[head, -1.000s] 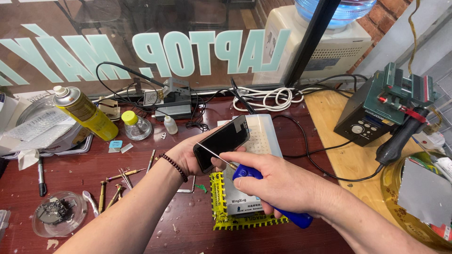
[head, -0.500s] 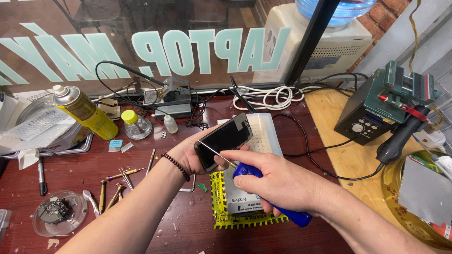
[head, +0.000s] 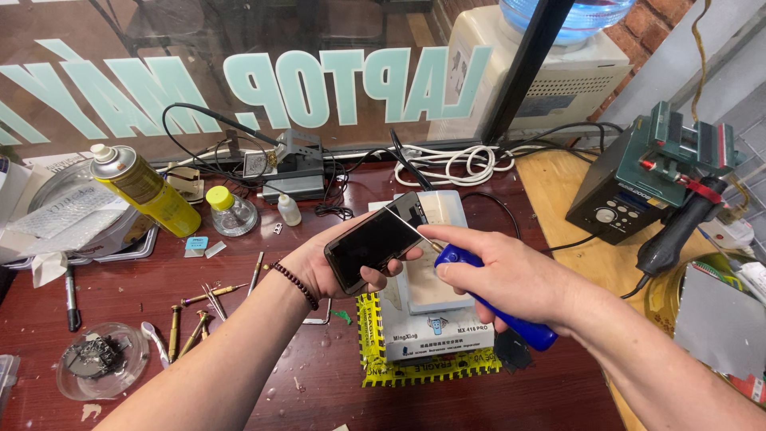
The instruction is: The person works on a disassembled smartphone at a repair bench, applying liquid from a small bottle onto the phone body, lifting off the old screen, and using a blue electric screwdriver on the device. They then clean the metal frame, press a new screen assembly into place, and wrap the frame in bubble wrap.
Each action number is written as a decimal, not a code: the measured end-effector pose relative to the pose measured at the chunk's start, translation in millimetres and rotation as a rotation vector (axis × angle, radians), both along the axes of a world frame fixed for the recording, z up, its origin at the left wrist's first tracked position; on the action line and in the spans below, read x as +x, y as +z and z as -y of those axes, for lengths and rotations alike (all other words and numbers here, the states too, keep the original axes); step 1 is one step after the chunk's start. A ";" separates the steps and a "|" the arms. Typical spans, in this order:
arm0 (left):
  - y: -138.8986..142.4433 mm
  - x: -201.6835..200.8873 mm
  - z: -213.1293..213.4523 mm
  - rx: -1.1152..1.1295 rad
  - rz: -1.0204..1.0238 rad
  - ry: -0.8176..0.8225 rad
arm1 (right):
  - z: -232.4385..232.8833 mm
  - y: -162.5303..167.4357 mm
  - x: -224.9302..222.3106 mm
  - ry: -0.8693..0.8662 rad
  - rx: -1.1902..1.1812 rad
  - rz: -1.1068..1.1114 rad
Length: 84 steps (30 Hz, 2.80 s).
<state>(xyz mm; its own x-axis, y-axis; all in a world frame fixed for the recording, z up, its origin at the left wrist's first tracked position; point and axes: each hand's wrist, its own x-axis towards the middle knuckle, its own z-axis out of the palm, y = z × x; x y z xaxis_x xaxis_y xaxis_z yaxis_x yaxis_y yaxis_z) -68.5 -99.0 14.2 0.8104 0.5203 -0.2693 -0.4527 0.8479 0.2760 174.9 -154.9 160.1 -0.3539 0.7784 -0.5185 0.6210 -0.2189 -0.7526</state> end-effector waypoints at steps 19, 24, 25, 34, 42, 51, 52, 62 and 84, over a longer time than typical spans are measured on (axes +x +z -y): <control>6.5 5.7 9.6 0.012 0.068 -0.017 | 4.2 -3.4 3.0 0.016 0.003 0.015; 10.0 7.2 9.4 0.010 0.035 -0.002 | 0.7 -5.2 5.5 0.023 -0.019 -0.027; 11.0 7.1 9.1 0.018 0.045 -0.008 | -1.8 -3.8 7.5 -0.001 -0.016 -0.008; 11.3 5.9 4.0 0.021 0.060 -0.022 | -6.7 -0.6 11.2 -0.035 -0.013 0.025; 8.4 8.2 7.8 0.038 0.122 -0.026 | -8.4 -2.3 8.8 -0.028 -0.013 -0.002; 20.0 10.1 14.4 0.032 0.242 -0.027 | -15.4 3.0 16.1 -0.105 -0.005 0.028; 21.5 10.0 16.0 0.052 0.268 -0.021 | -17.2 1.0 18.2 -0.132 0.001 0.039; 37.8 9.7 19.3 0.043 0.009 0.199 | -52.9 -82.9 88.0 -0.600 0.067 -0.047; 35.2 94.5 6.2 1.056 -1.769 0.570 | -79.6 -68.0 101.1 -0.508 0.085 -0.616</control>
<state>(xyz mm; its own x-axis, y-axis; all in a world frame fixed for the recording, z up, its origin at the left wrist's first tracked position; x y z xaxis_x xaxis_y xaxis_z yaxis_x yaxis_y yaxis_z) 26.0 -105.2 49.4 -0.1637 0.9807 0.1072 0.6642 0.0293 0.7470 276.0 -75.4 92.1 -0.1489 0.9493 -0.2768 -0.0720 -0.2896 -0.9544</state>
